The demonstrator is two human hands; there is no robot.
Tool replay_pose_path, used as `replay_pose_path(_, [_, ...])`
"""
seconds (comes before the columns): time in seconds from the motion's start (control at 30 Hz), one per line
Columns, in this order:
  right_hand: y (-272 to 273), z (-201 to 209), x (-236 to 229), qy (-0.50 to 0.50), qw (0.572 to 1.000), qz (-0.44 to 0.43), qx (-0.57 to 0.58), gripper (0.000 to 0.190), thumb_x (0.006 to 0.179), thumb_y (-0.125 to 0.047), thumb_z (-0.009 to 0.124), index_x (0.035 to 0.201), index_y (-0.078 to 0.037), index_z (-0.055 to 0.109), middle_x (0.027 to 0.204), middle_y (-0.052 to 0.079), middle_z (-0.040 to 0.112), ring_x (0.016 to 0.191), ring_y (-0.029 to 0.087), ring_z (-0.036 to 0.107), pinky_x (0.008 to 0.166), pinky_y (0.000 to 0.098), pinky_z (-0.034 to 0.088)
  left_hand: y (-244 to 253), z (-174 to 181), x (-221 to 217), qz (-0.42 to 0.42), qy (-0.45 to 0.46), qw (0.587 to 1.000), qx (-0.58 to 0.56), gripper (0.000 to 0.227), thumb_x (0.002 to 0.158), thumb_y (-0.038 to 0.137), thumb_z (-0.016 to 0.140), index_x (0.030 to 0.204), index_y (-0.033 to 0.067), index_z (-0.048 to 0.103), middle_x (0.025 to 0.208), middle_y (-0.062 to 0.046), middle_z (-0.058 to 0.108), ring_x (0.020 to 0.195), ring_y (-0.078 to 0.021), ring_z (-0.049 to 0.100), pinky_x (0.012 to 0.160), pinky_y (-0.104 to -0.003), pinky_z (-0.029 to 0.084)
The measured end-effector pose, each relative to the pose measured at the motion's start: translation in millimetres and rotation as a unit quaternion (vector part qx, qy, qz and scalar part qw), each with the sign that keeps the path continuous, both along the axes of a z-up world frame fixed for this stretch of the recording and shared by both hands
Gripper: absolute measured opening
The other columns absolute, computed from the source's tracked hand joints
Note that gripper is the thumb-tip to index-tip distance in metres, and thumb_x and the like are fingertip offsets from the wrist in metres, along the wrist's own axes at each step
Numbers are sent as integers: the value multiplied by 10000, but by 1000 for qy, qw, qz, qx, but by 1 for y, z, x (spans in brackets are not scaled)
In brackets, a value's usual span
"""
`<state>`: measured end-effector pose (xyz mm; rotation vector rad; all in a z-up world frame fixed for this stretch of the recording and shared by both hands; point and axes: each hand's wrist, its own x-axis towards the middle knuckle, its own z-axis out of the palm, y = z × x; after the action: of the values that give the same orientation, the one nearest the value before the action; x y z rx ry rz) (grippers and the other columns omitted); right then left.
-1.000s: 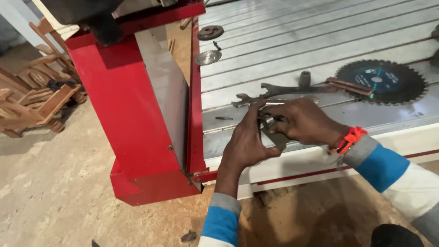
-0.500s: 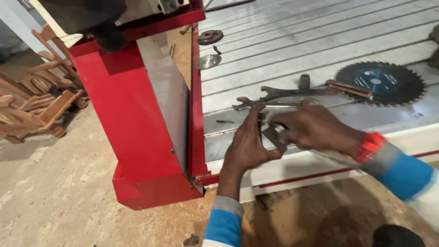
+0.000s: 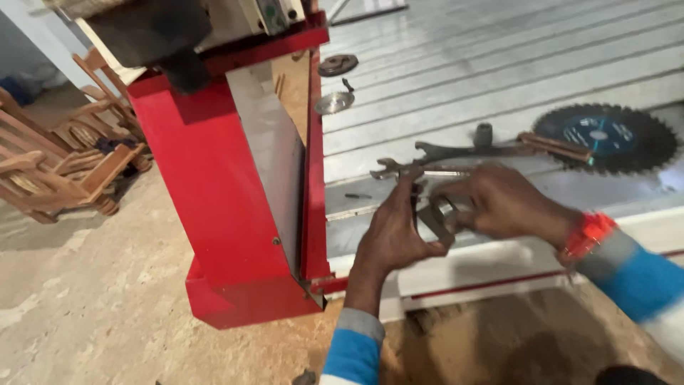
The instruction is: The person assembles mechanical components by aligning and fitting a bearing and a metal bracket onto a work surface, using their hands to position and press the parts together while various tools and blades are visible nearby.
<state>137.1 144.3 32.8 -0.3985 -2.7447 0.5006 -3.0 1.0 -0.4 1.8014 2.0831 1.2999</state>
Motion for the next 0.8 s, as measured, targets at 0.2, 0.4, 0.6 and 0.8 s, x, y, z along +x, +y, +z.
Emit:
replay_pose_path(0.2, [5,-6,-9,-16,999,11,43,514,706,-271,835,1212,-256,749,840,156,755,796,361,724,750,489,540,-5,4,2,10,-58,997,-59,1152,541,260,876,1553,126,342,1284,-196,686,1170,-363,695,1007,-420,575])
replay_pose_path(0.4, [5,-10,-1,29,998,11,52,549,629,-313,886,1165,-250,783,853,169,756,796,389,715,714,510,536,0,-11,-6,-23,4,999,37,1232,509,239,944,1543,66,297,1409,-264,584,1239,-421,611,1031,-450,530])
replay_pose_path(0.6, [4,-11,-6,-11,996,19,85,498,776,-270,738,1271,-227,714,877,185,743,809,375,722,773,503,549,-2,-7,-6,-15,-52,998,-6,1190,530,230,899,1561,109,317,1353,-211,635,1214,-373,660,1026,-420,567])
replay_pose_path(0.8, [5,-17,-3,-15,999,-15,50,498,752,-354,810,1234,-250,735,841,152,759,780,378,723,688,523,547,-3,-5,-4,-10,-37,999,-18,1181,521,210,915,1545,114,334,1342,-208,634,1201,-391,642,1010,-447,553])
